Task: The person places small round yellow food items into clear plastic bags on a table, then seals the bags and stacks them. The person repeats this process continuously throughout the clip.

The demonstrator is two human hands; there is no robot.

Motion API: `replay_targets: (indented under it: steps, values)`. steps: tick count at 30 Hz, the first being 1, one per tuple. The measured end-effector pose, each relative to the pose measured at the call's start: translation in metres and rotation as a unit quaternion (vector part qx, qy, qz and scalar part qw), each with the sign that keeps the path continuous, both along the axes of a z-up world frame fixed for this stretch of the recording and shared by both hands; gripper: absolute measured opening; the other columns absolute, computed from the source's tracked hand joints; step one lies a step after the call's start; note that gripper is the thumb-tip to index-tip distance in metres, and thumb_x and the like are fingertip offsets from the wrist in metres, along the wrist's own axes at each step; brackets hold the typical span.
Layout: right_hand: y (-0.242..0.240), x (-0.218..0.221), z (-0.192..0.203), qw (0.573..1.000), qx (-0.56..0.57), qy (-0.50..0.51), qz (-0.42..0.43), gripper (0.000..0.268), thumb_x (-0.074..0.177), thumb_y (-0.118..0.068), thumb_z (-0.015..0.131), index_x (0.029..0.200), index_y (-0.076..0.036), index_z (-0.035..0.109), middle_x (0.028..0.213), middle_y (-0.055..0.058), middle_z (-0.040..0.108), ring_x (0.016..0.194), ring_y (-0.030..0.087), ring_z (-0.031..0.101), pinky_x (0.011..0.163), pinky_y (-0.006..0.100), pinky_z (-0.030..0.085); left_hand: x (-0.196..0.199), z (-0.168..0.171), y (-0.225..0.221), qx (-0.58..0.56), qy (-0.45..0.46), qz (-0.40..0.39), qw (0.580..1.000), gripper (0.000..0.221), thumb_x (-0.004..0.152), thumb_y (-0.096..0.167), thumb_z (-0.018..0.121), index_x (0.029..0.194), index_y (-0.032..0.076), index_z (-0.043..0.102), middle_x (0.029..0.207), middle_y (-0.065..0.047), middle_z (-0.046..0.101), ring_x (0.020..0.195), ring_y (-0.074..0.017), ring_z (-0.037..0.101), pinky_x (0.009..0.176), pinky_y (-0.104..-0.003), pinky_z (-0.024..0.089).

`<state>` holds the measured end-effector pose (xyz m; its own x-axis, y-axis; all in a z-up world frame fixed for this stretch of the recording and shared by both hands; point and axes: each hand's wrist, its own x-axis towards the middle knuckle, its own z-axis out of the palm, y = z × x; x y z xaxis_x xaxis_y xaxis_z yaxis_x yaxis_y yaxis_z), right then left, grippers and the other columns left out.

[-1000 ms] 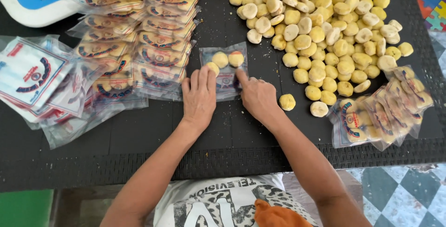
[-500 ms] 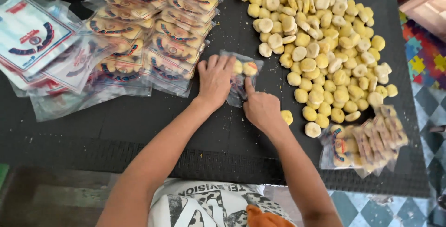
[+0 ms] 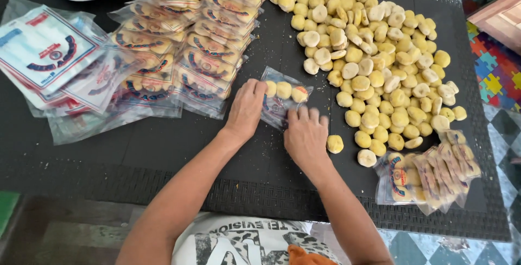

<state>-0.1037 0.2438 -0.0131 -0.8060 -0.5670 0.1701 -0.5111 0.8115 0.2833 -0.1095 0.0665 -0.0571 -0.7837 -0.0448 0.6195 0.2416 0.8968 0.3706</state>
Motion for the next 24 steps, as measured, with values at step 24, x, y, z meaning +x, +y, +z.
replay_targets:
  steps: [24]
  values:
    - [0.004, -0.025, -0.031, 0.989, -0.124, 0.076, 0.039, 0.033, 0.065, -0.029, 0.070, 0.095, -0.017, 0.063, 0.088, -0.002, 0.052, 0.085, 0.023, 0.054, 0.070, 0.039, 0.037, 0.033, 0.035, -0.001, -0.175, 0.076, -0.032, 0.981, 0.013, 0.096, 0.013, 0.053, 0.105, 0.006, 0.060, 0.088, -0.010, 0.050, 0.088, -0.0295, 0.052, 0.070, -0.038, 0.041]
